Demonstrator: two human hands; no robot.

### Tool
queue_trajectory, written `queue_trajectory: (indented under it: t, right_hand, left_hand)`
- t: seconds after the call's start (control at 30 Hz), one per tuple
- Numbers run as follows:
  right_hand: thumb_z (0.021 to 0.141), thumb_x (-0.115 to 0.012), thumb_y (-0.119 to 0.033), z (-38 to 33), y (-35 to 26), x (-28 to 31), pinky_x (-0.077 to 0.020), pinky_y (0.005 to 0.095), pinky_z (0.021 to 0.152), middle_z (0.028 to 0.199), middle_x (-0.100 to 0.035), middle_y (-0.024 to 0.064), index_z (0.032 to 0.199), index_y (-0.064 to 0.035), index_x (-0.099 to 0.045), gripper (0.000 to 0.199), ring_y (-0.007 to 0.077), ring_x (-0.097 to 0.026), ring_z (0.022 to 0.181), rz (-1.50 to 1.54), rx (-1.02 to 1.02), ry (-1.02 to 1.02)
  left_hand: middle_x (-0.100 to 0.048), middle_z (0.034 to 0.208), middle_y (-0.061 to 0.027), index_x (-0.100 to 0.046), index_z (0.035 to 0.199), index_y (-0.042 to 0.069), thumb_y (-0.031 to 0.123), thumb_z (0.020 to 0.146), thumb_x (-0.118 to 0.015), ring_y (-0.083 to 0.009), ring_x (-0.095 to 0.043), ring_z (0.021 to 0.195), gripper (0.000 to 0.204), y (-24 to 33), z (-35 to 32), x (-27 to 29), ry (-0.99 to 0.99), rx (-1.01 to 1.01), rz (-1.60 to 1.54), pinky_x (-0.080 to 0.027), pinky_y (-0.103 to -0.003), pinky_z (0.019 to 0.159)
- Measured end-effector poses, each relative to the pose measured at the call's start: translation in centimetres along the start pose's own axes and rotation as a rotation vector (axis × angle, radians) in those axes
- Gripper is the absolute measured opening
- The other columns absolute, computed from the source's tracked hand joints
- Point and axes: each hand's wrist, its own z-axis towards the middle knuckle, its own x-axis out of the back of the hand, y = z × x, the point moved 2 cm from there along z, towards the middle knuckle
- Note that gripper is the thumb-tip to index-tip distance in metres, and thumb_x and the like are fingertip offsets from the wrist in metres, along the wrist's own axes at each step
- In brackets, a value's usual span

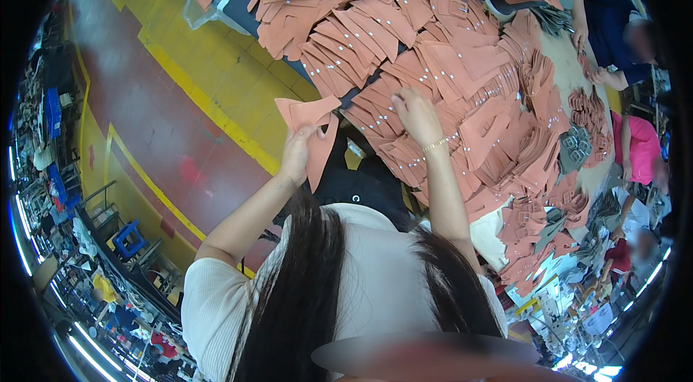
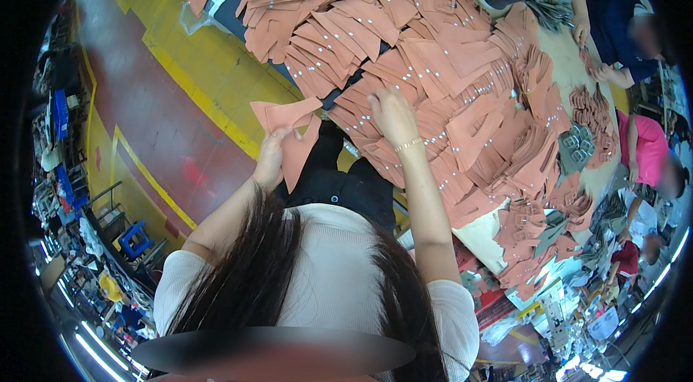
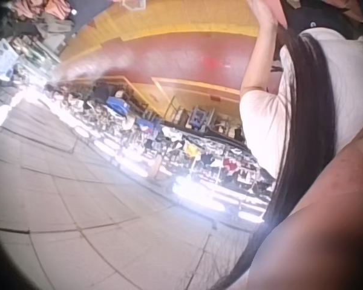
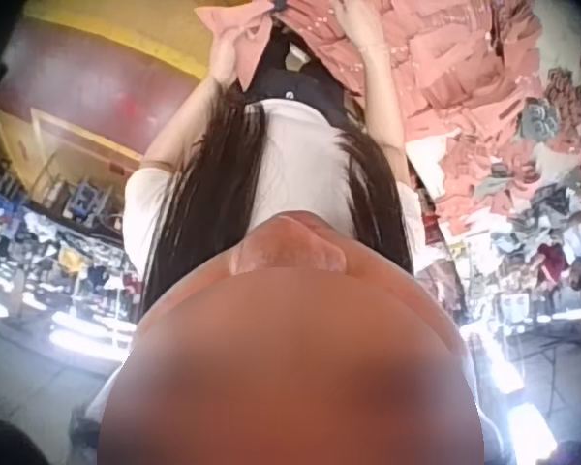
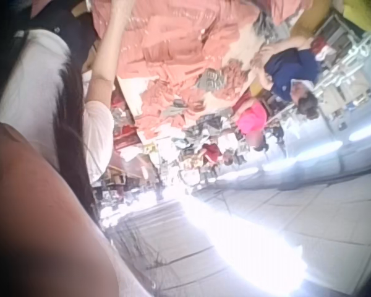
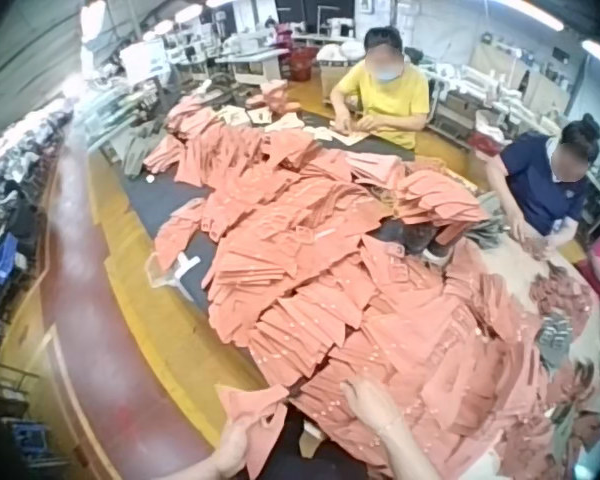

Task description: The person repeatedly picks up small salmon-colored fabric pieces from a large pile on a table, aligns them, and places them into a neat stack. The person occasionally shifts the main pile to access more pieces and continues stacking throughout the clip.

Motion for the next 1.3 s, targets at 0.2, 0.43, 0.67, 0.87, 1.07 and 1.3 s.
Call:
queue_trajectory:
  t: [0.2,0.43,0.67,0.87,1.07,1.3]
  right_hand:
    - [0.082,-0.062,-0.019,6.7,-3.0,-3.7,-0.0459,0.0402,0.075,0.089,-0.059,0.0103,0.089,-0.009,-0.07,0.014,0.0293,-0.057,0.085,-0.208,0.139,0.252]
    - [0.078,-0.066,-0.019,8.2,-4.3,-5.0,-0.0428,0.04,0.075,0.089,-0.055,0.0049,0.085,-0.0116,-0.07,0.011,0.0246,-0.053,0.088,-0.278,0.212,0.363]
    - [0.078,-0.065,-0.018,6.6,-4.7,-6.4,-0.0423,0.0399,0.076,0.091,-0.053,0.0049,0.099,-0.0132,-0.068,0.021,0.0241,-0.052,0.087,-0.297,0.203,0.3]
    - [0.078,-0.064,-0.018,5.5,-4.9,-7.1,-0.0414,0.0399,0.077,0.092,-0.053,0.0055,0.105,-0.0126,-0.066,0.027,0.024,-0.052,0.089,-0.318,0.194,0.233]
    - [0.079,-0.065,-0.02,4.6,-4.9,-7.9,-0.0423,0.0406,0.074,0.092,-0.053,0.0075,0.114,-0.0121,-0.062,0.036,0.0252,-0.053,0.087,-0.378,0.224,0.218]
    - [0.078,-0.066,-0.021,3.0,-5.3,-9.9,-0.0429,0.0402,0.074,0.096,-0.053,0.0087,0.12,-0.0104,-0.058,0.044,0.0254,-0.053,0.089,-0.419,0.218,0.144]
  left_hand:
    - [-0.056,0.088,-0.0047,-0.055,0.082,0.006,0.018,0.091,-0.048,-0.0139,-0.051,0.091,0.017,0.2,-0.6,2.3,-0.014,0.046,0.043,-0.039,-0.028,0.088]
    - [-0.059,0.088,-0.0079,-0.057,0.084,0.002,0.019,0.092,-0.046,-0.0174,-0.057,0.085,0.022,0.6,-0.8,3.9,0.039,0.108,-0.06,-0.046,-0.03,0.08]
    - [-0.06,0.09,-0.0073,-0.057,0.085,0.002,0.018,0.091,-0.047,-0.0169,-0.057,0.084,0.02,0.7,-0.4,4.5,0.021,0.143,-0.089,-0.047,-0.03,0.078]
    - [-0.059,0.088,-0.0067,-0.057,0.084,0.002,0.015,0.09,-0.049,-0.015,-0.056,0.086,0.017,0.6,-0.5,4.1,0.0,0.14,-0.119,-0.046,-0.028,0.08]
    - [-0.062,0.091,-0.0095,-0.059,0.088,0.0,0.017,0.094,-0.047,-0.0179,-0.06,0.086,0.021,0.1,-0.3,4.6,-0.018,0.097,-0.103,-0.049,-0.03,0.081]
    - [-0.062,0.092,-0.0103,-0.06,0.087,-0.001,0.015,0.093,-0.047,-0.0183,-0.06,0.088,0.021,-0.2,0.0,5.1,-0.05,0.103,-0.148,-0.048,-0.03,0.083]
